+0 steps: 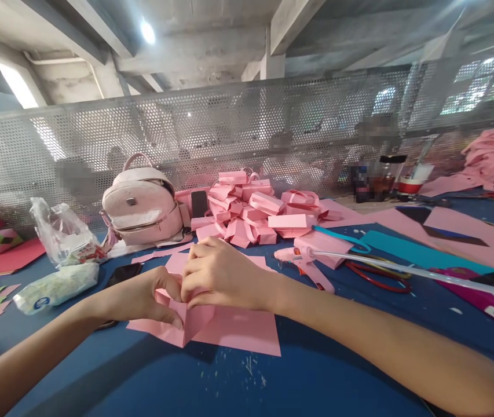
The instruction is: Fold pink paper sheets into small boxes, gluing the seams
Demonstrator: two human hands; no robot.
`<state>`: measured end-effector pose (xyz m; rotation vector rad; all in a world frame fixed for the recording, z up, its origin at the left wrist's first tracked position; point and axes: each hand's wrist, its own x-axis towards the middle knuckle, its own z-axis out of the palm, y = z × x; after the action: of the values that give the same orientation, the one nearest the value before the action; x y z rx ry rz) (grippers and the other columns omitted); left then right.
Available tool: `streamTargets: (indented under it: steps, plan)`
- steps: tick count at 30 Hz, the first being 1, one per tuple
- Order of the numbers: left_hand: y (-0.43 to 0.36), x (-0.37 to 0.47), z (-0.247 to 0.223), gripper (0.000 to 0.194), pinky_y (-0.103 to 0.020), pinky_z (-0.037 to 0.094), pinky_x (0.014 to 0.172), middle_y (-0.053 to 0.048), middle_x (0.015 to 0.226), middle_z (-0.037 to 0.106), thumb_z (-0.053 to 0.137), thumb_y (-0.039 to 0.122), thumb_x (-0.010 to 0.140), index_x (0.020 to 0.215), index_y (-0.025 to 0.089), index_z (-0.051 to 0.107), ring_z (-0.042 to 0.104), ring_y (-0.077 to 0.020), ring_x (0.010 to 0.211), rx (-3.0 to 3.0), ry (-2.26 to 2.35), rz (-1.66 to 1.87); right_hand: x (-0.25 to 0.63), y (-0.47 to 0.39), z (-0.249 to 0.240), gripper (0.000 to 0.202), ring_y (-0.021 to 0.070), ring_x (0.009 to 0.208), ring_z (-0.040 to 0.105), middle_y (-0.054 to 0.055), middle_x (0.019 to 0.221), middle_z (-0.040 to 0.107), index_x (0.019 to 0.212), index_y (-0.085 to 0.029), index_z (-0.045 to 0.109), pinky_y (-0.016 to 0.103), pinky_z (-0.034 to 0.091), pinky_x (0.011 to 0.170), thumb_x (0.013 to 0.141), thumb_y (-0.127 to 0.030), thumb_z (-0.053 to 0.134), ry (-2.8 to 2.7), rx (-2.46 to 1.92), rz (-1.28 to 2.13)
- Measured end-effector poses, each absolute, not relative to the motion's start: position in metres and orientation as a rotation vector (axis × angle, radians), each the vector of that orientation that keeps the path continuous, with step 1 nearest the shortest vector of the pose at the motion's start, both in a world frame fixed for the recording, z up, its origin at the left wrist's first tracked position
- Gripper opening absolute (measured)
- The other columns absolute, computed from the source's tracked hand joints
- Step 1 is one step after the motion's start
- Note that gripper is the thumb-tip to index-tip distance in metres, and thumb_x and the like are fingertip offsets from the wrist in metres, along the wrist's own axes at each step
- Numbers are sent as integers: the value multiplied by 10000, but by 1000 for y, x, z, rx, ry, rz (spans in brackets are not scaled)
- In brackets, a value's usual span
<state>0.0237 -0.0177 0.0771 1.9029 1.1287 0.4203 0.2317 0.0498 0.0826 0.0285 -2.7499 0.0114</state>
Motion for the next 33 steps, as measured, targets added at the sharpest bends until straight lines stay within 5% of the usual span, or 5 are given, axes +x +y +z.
streamTargets:
  steps: [7, 14, 23, 28, 33]
  plan:
    - [-15, 15, 78, 280, -191, 347, 599, 42, 755, 635, 849, 375, 623, 742, 157, 720, 530, -126, 707, 2086, 1264, 189, 232, 48, 86, 158, 175, 888, 505, -24, 898, 720, 828, -223, 712, 368, 298, 899, 946, -301, 640, -2746, 45, 89]
    - [-11, 12, 84, 475, -194, 400, 657, 22, 920, 718, 874, 400, 586, 1003, 219, 736, 619, -174, 816, 2188, 1304, -12, 231, 41, 85, 177, 185, 933, 527, -7, 915, 725, 849, -222, 718, 384, 298, 931, 962, -310, 613, -2749, 76, -3]
    - [-17, 10, 89, 389, -222, 344, 537, 3, 701, 662, 855, 437, 595, 855, 166, 753, 616, -210, 723, 2362, 1508, -312, 240, 36, 83, 146, 185, 936, 518, -17, 873, 721, 836, -217, 709, 377, 289, 948, 946, -277, 635, -2738, 42, -47]
    - [-27, 17, 95, 425, -229, 438, 704, -39, 994, 730, 823, 335, 659, 1059, 214, 741, 643, -236, 922, 2381, 1487, 2, 241, 34, 85, 158, 176, 931, 506, -21, 910, 723, 844, -216, 700, 374, 297, 947, 961, -269, 609, -2735, 1, -91]
    - [-28, 25, 85, 249, -202, 424, 663, 17, 802, 715, 787, 385, 707, 856, 188, 758, 620, -165, 760, 2261, 1353, 385, 244, 32, 86, 150, 177, 970, 506, -22, 946, 703, 853, -213, 694, 378, 302, 963, 964, -256, 602, -2689, -38, -128]
